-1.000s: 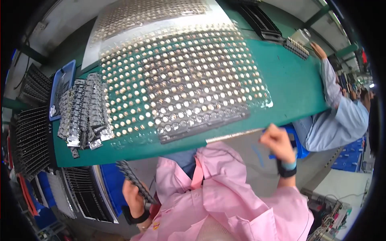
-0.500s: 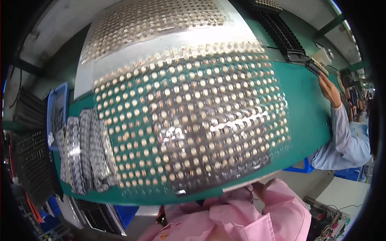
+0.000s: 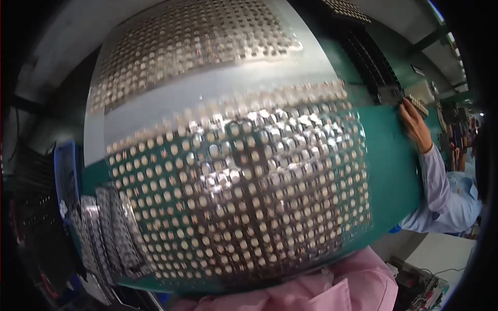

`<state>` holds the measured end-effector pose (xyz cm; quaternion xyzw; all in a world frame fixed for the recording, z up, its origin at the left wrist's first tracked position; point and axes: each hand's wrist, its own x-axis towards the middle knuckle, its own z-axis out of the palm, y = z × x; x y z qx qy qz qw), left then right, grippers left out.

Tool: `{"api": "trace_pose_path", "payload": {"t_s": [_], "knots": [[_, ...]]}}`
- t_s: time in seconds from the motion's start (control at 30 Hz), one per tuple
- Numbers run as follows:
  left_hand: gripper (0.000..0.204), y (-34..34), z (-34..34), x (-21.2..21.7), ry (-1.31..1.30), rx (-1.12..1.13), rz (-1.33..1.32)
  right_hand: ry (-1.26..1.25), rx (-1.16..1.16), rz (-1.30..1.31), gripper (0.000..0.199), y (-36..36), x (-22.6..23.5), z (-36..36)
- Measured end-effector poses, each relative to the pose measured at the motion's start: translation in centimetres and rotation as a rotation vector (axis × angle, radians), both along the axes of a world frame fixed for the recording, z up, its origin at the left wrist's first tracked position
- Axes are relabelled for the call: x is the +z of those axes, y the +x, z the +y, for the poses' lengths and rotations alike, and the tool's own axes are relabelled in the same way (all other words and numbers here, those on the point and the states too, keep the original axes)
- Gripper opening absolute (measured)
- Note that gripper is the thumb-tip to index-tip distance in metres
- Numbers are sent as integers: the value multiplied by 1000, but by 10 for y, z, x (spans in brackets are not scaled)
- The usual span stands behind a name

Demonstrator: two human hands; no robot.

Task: The person picks up a circuit board and attaches small white components to it by hand from a plastic tray. After filling the board, they place it into a black rack and repeat the process with a new board.

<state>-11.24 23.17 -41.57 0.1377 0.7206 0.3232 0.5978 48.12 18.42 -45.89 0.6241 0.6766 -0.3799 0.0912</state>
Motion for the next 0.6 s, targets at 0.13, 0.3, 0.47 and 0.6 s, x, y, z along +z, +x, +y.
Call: {"api": "trace_pose_path", "payload": {"t_s": [0.13, 0.3, 0.47, 0.6], "knots": [[22, -9, -55, 8, -3, -49, 121, 42, 67, -45, 38, -17, 27, -50], [22, 3, -99, 14, 20, -147, 222, 109, 117, -154, 39, -46, 141, -61], [23, 5, -115, 22, 93, -213, 335, -6, 9, 467, 15, -55, 375, -41], [20, 38, -120, 121, 467, -167, 565, 690, -340, 315, 8, -45, 434, -32]]}}
